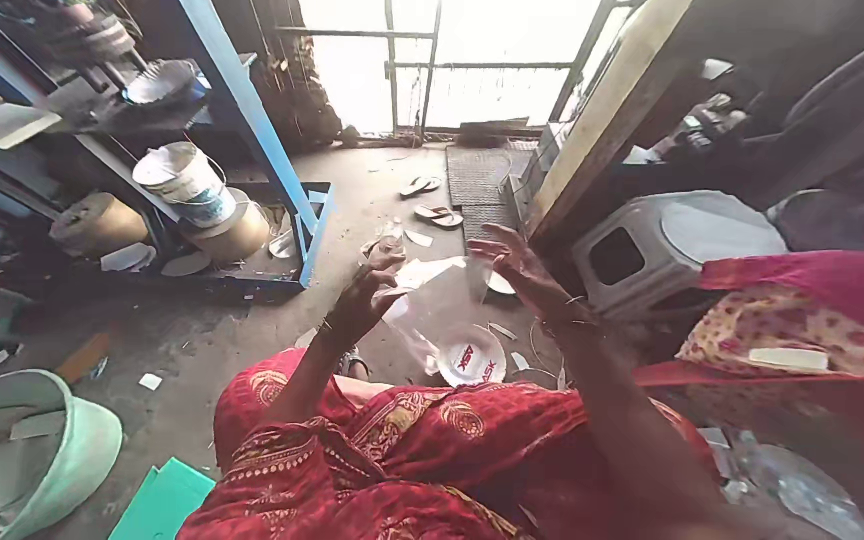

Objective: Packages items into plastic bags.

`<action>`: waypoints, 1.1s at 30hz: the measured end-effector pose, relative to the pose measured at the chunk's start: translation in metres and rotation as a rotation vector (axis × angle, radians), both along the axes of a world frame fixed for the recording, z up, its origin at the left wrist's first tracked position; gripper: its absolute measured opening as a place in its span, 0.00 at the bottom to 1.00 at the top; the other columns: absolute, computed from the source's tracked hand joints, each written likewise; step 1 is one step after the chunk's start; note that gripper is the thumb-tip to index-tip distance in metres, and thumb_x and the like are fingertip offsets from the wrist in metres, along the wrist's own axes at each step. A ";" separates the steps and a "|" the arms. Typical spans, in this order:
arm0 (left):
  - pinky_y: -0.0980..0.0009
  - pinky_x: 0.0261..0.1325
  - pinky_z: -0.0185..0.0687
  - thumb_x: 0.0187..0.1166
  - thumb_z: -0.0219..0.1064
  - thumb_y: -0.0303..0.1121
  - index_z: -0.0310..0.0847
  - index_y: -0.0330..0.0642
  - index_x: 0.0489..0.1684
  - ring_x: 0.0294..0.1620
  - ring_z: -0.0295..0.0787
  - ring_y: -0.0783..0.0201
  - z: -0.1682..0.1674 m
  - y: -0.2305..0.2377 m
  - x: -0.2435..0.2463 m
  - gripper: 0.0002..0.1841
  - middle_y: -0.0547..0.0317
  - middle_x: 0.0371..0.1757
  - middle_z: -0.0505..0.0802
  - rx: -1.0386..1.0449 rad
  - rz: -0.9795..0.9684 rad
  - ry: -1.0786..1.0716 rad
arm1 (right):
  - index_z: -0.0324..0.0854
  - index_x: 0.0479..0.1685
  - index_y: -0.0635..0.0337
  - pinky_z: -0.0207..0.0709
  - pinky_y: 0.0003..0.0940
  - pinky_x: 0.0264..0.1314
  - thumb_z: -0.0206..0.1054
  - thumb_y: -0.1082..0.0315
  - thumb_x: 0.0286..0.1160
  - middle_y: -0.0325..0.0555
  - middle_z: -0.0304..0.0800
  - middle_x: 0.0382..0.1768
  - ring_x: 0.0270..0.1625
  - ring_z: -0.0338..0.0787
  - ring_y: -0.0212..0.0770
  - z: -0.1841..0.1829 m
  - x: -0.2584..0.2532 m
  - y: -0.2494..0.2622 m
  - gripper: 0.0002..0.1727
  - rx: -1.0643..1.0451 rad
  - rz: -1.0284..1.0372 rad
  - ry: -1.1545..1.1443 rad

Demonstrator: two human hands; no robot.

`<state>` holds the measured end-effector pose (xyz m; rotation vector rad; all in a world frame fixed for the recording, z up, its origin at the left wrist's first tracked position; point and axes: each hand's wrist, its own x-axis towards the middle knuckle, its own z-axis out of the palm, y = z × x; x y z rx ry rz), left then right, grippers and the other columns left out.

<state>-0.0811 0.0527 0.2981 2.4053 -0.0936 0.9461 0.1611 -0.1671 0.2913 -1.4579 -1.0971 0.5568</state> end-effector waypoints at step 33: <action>0.60 0.56 0.89 0.88 0.58 0.50 0.81 0.32 0.63 0.50 0.92 0.60 -0.019 -0.059 0.009 0.26 0.47 0.58 0.91 -0.607 -0.085 0.524 | 0.84 0.32 0.67 0.81 0.40 0.40 0.81 0.63 0.66 0.53 0.87 0.34 0.35 0.86 0.43 -0.013 -0.078 0.012 0.16 -0.116 -0.391 -0.391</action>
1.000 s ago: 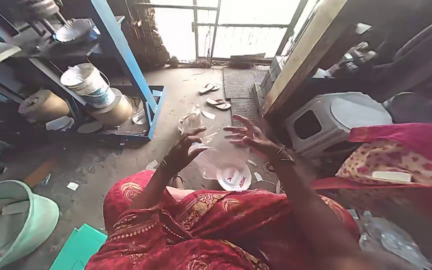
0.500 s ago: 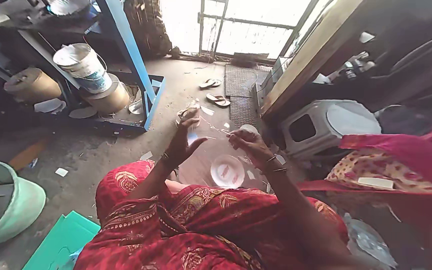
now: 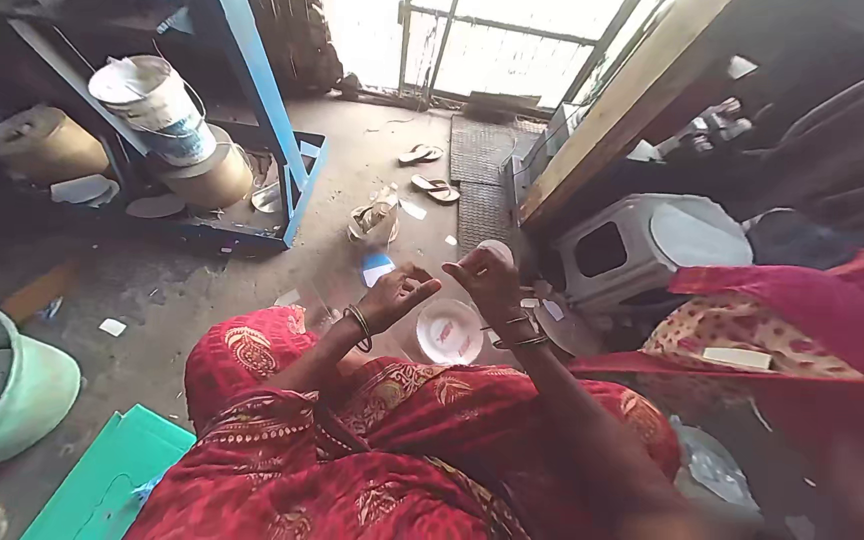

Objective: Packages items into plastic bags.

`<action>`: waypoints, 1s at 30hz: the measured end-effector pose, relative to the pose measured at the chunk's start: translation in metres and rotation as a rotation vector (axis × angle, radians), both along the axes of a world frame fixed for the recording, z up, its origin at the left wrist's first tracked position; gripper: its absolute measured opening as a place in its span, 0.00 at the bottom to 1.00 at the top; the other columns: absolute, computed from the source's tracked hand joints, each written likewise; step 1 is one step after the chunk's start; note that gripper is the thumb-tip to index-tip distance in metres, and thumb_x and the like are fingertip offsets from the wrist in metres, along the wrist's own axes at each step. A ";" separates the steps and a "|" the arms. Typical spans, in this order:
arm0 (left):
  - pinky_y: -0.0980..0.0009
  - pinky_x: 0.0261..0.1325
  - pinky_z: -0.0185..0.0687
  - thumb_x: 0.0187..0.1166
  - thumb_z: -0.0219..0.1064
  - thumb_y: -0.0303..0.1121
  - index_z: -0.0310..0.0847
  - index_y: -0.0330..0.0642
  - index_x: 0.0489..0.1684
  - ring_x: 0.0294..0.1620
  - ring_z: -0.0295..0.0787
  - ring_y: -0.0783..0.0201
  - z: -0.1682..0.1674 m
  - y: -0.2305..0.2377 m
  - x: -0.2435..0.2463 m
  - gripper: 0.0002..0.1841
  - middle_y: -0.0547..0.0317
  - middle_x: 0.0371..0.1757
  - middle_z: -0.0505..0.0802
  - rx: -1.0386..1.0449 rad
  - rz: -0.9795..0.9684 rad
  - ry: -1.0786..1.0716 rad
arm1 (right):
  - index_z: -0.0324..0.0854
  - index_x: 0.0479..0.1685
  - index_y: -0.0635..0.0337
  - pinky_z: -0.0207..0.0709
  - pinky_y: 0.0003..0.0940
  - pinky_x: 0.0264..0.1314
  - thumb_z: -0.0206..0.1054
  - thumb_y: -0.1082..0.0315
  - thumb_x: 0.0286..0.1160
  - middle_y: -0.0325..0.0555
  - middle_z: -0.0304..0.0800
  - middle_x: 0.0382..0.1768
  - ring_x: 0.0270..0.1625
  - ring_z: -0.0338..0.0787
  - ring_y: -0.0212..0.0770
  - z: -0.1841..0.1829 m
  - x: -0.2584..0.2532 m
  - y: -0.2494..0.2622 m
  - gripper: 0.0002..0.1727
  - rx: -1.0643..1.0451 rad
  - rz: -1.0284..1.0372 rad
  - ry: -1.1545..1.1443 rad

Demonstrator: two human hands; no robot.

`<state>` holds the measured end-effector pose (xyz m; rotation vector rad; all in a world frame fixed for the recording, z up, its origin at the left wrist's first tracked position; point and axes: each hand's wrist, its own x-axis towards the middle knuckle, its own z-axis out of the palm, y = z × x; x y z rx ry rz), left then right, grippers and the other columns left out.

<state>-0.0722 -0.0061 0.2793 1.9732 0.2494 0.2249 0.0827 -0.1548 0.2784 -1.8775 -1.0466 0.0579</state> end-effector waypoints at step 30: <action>0.88 0.27 0.72 0.89 0.52 0.33 0.90 0.47 0.39 0.27 0.81 0.87 0.017 -0.026 -0.010 0.17 0.75 0.32 0.93 -0.707 -0.697 0.161 | 0.70 0.81 0.59 0.73 0.40 0.79 0.27 0.16 0.72 0.44 0.84 0.70 0.74 0.80 0.38 -0.018 -0.003 -0.007 0.60 0.130 0.754 0.702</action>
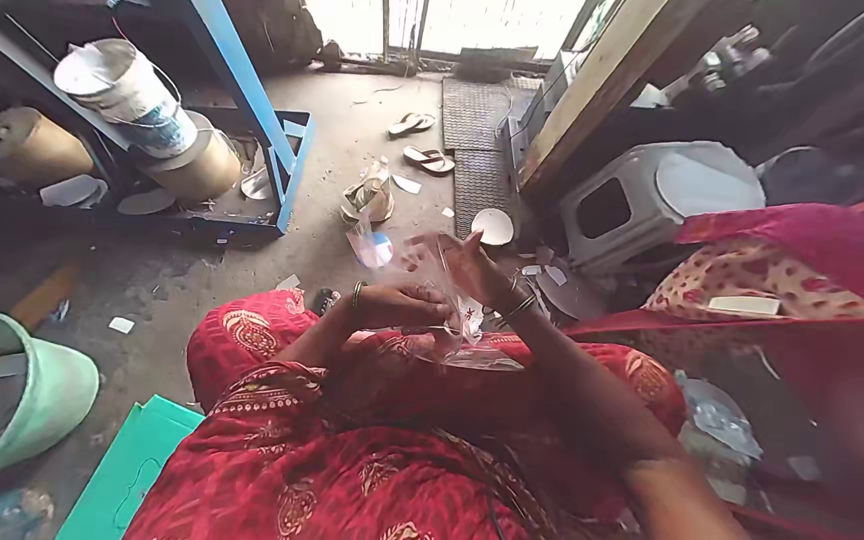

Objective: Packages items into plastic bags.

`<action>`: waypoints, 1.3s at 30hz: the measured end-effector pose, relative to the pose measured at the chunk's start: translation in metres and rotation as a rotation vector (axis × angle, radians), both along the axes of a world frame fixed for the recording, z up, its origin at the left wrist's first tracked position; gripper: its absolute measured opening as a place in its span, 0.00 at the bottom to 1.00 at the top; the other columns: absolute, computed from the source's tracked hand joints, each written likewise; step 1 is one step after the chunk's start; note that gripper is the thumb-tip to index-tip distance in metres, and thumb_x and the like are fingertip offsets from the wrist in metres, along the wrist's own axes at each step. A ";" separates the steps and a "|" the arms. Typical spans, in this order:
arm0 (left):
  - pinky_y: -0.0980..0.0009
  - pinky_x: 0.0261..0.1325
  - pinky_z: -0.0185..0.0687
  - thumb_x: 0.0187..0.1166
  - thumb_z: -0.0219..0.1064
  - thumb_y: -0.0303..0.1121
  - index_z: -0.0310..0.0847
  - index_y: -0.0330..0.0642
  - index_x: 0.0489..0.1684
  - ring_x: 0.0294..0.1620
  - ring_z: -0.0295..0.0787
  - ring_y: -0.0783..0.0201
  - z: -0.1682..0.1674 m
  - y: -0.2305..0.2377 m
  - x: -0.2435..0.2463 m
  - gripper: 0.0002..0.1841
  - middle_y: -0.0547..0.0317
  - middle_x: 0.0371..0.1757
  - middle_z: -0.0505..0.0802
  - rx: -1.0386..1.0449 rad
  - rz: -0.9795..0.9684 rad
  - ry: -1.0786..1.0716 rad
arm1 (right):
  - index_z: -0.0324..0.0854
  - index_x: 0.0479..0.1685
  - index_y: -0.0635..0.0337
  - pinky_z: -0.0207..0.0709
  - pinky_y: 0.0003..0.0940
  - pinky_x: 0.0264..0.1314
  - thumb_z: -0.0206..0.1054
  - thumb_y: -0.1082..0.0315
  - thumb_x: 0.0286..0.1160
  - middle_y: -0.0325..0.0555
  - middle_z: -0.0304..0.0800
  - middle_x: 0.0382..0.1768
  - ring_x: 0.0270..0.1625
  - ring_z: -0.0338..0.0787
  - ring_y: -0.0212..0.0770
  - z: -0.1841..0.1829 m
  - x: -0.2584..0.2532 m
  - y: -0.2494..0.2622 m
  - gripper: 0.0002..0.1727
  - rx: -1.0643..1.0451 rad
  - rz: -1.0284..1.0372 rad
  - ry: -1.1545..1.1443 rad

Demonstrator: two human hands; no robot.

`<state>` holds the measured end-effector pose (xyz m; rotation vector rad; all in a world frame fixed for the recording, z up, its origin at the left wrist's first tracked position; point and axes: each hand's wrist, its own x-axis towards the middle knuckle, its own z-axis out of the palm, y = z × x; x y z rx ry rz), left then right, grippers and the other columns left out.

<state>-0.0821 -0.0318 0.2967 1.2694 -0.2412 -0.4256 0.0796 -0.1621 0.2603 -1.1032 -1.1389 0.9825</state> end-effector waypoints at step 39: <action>0.67 0.50 0.94 0.86 0.62 0.26 0.80 0.33 0.51 0.35 0.95 0.66 0.000 0.017 0.021 0.06 0.58 0.35 0.94 0.035 1.034 -0.059 | 0.70 0.14 0.64 0.63 0.42 0.19 0.49 0.44 0.92 0.48 0.67 0.12 0.15 0.70 0.44 0.051 0.042 -0.039 0.37 -0.111 -1.009 -0.990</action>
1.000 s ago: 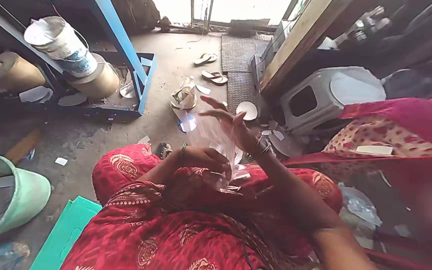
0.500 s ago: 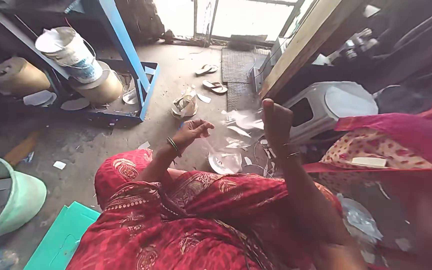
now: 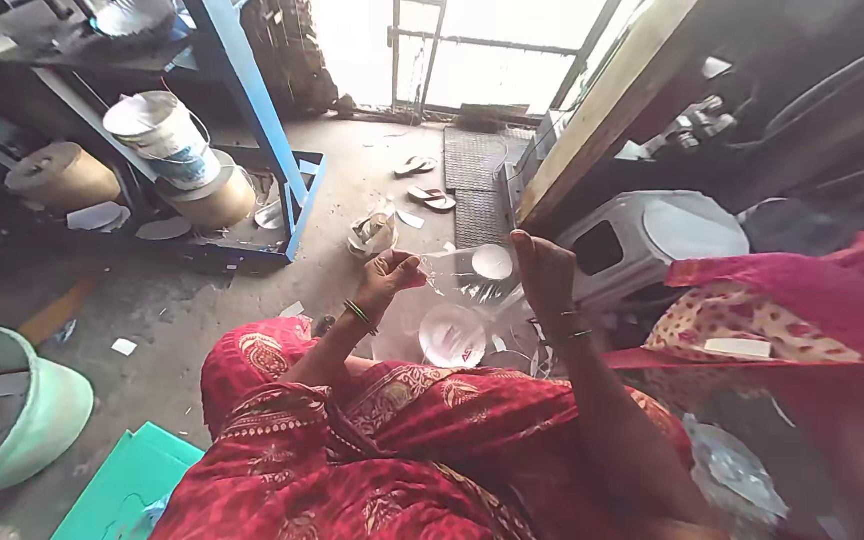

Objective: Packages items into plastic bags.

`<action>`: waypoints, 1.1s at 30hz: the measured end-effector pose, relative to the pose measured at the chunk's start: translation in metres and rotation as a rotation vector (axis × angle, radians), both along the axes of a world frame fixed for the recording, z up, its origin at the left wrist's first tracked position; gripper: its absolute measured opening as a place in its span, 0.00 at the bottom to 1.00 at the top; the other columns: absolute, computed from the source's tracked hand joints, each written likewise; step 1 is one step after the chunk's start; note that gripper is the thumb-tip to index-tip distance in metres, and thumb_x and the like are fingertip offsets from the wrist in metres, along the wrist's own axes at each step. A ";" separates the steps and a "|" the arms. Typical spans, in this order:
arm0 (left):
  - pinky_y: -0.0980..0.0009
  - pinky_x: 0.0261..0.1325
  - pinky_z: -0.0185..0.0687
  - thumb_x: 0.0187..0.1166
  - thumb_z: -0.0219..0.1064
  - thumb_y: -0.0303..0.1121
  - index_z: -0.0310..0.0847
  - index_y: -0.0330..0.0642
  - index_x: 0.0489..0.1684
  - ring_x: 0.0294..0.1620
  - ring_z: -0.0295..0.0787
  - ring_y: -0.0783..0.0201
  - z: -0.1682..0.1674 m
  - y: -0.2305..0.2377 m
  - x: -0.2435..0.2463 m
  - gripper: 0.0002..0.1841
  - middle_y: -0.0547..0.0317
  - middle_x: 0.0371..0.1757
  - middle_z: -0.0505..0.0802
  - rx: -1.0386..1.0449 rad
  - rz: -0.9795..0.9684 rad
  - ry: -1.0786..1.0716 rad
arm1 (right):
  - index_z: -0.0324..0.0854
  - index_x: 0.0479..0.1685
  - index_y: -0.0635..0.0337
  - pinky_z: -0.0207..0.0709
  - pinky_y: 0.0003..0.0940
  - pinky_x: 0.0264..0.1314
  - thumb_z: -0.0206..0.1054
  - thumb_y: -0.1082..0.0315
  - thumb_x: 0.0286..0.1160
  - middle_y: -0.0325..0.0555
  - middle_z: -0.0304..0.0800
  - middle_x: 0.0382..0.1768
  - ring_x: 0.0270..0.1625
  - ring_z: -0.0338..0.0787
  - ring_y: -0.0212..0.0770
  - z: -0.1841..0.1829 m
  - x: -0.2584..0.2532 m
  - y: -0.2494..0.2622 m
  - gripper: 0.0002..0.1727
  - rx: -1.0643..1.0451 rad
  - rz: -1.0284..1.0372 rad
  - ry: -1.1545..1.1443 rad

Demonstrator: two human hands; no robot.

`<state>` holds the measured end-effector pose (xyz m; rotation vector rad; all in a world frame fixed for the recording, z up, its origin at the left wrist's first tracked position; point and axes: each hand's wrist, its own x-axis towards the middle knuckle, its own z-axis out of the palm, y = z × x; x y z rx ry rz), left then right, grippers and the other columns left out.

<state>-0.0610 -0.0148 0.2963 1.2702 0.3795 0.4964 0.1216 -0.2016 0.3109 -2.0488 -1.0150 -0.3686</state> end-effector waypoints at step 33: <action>0.71 0.44 0.92 0.89 0.59 0.27 0.78 0.37 0.55 0.32 0.94 0.68 0.006 -0.007 -0.013 0.06 0.60 0.33 0.94 0.039 -0.019 -0.109 | 0.72 0.16 0.61 0.62 0.42 0.20 0.51 0.40 0.89 0.42 0.64 0.11 0.14 0.67 0.40 -0.017 0.002 0.012 0.36 -0.017 0.023 0.183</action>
